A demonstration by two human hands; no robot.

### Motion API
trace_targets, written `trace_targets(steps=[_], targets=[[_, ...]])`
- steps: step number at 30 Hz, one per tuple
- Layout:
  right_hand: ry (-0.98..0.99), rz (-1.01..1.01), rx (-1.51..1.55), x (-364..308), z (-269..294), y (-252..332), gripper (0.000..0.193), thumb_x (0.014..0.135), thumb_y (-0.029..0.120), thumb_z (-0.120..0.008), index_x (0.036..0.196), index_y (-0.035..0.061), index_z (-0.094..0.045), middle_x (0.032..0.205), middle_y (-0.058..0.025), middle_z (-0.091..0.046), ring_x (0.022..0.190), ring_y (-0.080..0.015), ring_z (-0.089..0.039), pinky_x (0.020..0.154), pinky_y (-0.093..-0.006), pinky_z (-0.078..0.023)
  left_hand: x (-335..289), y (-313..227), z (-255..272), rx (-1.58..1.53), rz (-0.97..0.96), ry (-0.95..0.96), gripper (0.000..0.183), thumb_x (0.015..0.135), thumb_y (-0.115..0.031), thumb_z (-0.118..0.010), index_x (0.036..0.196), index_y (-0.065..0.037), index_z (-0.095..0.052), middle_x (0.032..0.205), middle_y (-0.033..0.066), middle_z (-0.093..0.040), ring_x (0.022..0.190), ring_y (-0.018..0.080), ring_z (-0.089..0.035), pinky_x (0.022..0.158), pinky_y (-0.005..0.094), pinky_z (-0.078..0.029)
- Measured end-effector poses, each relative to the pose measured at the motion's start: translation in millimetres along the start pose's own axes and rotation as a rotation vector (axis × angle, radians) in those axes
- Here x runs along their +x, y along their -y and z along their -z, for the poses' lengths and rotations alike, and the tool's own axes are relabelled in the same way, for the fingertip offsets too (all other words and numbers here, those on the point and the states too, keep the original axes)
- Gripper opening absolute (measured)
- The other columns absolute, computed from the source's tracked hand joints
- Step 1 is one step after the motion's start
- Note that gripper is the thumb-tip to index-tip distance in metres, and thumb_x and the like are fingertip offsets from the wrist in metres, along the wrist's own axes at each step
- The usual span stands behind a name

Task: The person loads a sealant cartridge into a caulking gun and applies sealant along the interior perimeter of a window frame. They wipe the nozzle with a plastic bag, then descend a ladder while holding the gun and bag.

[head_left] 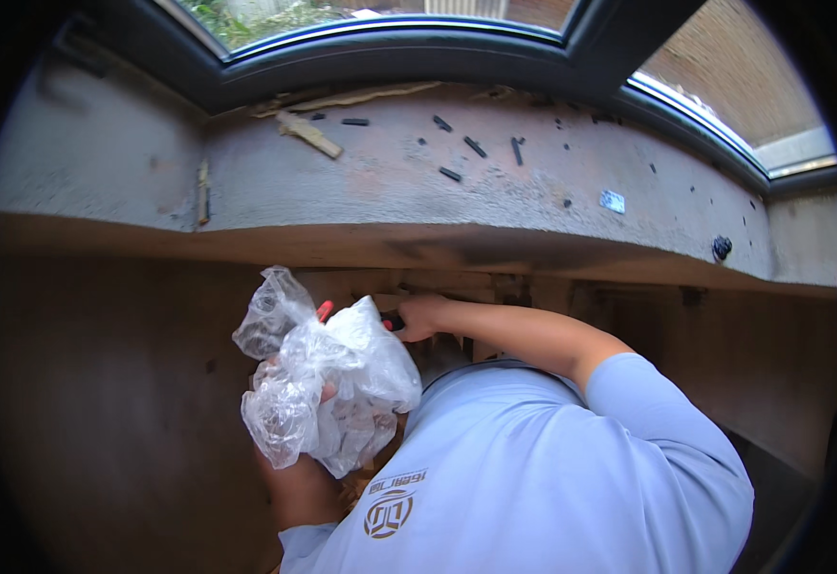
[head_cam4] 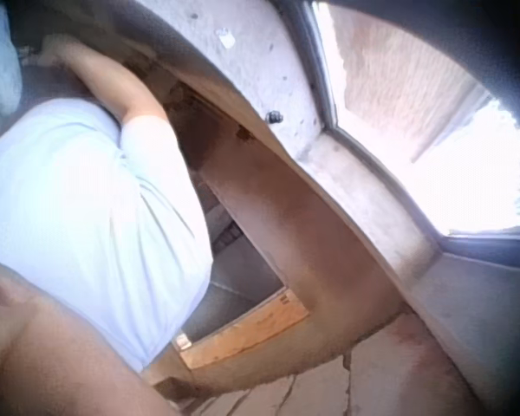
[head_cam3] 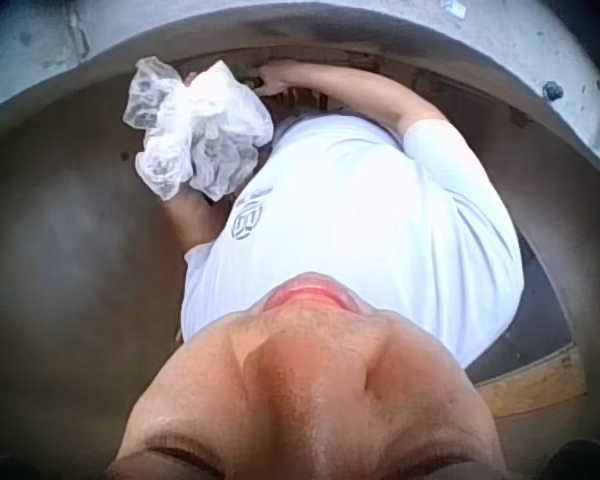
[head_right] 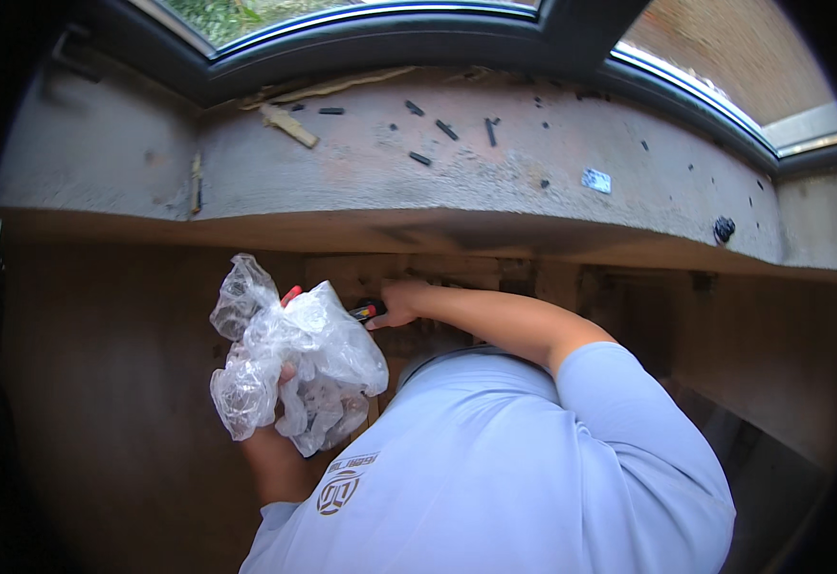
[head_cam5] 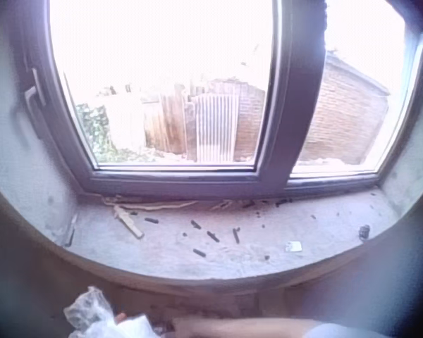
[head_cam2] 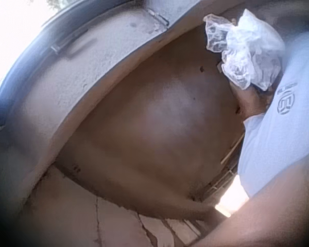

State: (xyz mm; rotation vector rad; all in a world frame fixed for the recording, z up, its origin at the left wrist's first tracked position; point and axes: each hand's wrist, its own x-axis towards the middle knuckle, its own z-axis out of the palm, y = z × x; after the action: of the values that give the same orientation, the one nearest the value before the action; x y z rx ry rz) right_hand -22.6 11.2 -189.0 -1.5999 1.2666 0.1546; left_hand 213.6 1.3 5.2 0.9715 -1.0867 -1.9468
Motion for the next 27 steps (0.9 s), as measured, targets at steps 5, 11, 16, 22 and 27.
trace_targets(steps=[5,11,16,22,27], targets=[[-0.080,-0.036,0.111,-1,-33,-36,0.076,0.089,0.069,-0.061,0.118,0.0001,-0.072,0.112,-0.0246,-0.072,0.105,-0.0439,-0.067,0.092,-0.0506,-0.053,-1,21,12,0.052,0.117,0.017,0.081,0.073,-0.012,-0.092,0.144,-0.001,-0.055,0.140,0.0124,-0.060,0.128,0.0232,-0.058,0.109,0.0442,-0.047],[-0.967,0.373,-0.052,-145,-4,-51,0.038,0.085,0.028,-0.080,0.114,0.0049,-0.070,0.113,-0.0123,-0.068,0.106,-0.0327,-0.065,0.091,-0.0438,-0.054,13,51,35,0.084,0.443,-0.098,0.061,0.073,-0.002,-0.090,0.129,-0.001,-0.066,0.115,0.0058,-0.070,0.102,0.0185,-0.067,0.090,0.0375,-0.056],[-1.688,-0.007,-0.786,-271,100,-102,0.032,0.095,0.028,-0.065,0.119,0.0073,-0.070,0.121,-0.0121,-0.066,0.118,-0.0283,-0.057,0.110,-0.0464,-0.038,51,99,75,0.247,0.623,-0.020,0.056,0.080,-0.004,-0.086,0.132,-0.004,-0.064,0.119,0.0042,-0.070,0.106,0.0200,-0.067,0.090,0.0396,-0.058],[-1.753,-0.188,-0.743,-290,140,-170,0.050,0.104,0.042,-0.052,0.136,0.0052,-0.064,0.141,-0.0152,-0.058,0.136,-0.0369,-0.048,0.116,-0.0459,-0.034,100,153,129,0.480,0.866,0.098,0.052,0.084,-0.007,-0.081,0.132,0.001,-0.063,0.124,0.0086,-0.069,0.108,0.0236,-0.069,0.093,0.0399,-0.056],[-1.737,-0.181,-0.656,-291,139,-168,0.055,0.104,0.050,-0.051,0.129,0.0049,-0.069,0.137,-0.0145,-0.062,0.135,-0.0362,-0.051,0.114,-0.0450,-0.038,126,170,124,0.993,0.917,0.272,0.053,0.080,-0.010,-0.073,0.128,0.010,-0.063,0.118,0.0178,-0.071,0.103,0.0279,-0.071,0.086,0.0409,-0.057]])
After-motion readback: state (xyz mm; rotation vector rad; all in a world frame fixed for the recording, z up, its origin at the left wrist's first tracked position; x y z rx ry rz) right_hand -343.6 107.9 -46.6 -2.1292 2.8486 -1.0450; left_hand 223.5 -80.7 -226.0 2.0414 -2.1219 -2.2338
